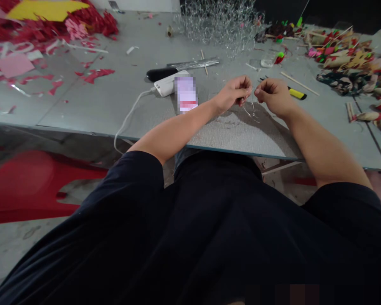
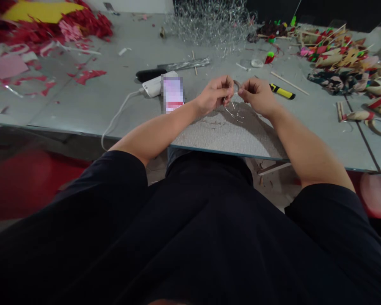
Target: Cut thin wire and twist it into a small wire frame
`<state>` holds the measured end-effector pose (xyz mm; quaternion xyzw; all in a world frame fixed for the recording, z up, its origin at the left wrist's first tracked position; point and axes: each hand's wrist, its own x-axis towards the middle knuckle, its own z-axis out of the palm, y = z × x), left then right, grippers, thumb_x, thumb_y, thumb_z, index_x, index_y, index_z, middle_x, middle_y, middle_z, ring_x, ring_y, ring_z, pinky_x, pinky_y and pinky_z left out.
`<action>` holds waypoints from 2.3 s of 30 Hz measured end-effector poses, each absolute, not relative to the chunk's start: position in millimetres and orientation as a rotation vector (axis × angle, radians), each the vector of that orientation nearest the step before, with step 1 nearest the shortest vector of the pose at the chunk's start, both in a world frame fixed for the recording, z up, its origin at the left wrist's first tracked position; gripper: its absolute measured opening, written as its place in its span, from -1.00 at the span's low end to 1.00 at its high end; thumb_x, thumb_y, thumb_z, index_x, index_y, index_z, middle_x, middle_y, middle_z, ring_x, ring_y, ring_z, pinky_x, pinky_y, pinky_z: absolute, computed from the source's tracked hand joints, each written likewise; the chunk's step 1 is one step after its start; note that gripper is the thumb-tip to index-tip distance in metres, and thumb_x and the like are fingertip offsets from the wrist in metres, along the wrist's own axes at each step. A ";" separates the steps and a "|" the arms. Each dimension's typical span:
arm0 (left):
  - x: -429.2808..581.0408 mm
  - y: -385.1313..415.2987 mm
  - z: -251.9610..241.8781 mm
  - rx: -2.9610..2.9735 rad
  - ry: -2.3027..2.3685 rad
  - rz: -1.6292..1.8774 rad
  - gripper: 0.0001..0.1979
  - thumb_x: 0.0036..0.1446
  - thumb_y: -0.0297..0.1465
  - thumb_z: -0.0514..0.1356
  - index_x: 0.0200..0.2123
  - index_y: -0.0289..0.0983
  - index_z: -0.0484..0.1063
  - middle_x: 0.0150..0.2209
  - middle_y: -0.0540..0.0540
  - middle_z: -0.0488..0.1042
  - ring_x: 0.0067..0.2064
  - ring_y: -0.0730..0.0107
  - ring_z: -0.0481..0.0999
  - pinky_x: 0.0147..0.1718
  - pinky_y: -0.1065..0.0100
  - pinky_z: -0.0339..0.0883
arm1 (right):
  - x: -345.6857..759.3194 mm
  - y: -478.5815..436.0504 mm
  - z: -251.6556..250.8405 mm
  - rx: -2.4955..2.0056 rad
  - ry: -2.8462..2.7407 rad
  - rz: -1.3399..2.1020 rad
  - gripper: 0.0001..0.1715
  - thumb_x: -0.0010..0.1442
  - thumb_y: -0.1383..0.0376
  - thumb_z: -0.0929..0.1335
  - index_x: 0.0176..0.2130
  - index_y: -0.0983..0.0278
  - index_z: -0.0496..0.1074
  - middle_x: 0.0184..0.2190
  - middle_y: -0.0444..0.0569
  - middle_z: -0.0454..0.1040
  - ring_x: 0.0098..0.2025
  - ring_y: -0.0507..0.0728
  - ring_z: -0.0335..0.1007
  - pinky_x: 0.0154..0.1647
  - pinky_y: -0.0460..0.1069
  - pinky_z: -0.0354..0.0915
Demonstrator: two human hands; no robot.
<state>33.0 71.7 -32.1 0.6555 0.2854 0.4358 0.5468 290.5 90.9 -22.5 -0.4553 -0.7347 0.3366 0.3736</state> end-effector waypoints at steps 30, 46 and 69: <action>37.7 54.4 -16.6 0.654 0.543 1.138 -0.69 0.26 -0.59 0.41 -0.07 -0.07 0.56 -0.45 0.16 0.33 -0.58 0.47 0.27 -0.46 0.33 0.24 | 286.0 95.0 -31.3 -0.793 -1.676 1.262 -0.14 -0.11 -0.14 0.99 0.04 -0.03 0.79 -0.10 -0.16 0.82 -0.13 0.18 0.60 0.13 0.21 0.68; 37.8 56.3 -21.3 0.731 0.426 1.142 -0.75 0.36 -0.63 0.33 -0.11 -0.12 0.52 -0.43 0.14 0.34 -0.55 0.57 0.22 -0.47 0.44 0.15 | 282.0 85.0 -31.6 -0.944 -1.724 1.222 -0.42 0.22 -0.10 0.93 -0.14 -0.03 0.69 -0.25 -0.12 0.77 -0.16 0.21 0.67 0.10 0.29 0.80; 40.4 64.9 -31.6 1.010 0.433 1.258 -0.78 0.40 -0.60 0.40 -0.26 -0.16 0.67 -0.48 0.07 0.31 -0.53 0.53 0.08 -0.50 0.45 0.02 | 256.1 54.9 -23.8 -0.919 -1.628 1.492 0.05 -0.09 -0.56 0.91 -0.12 -0.05 0.51 -0.30 -0.20 0.80 -0.14 0.30 0.73 -0.01 0.36 0.78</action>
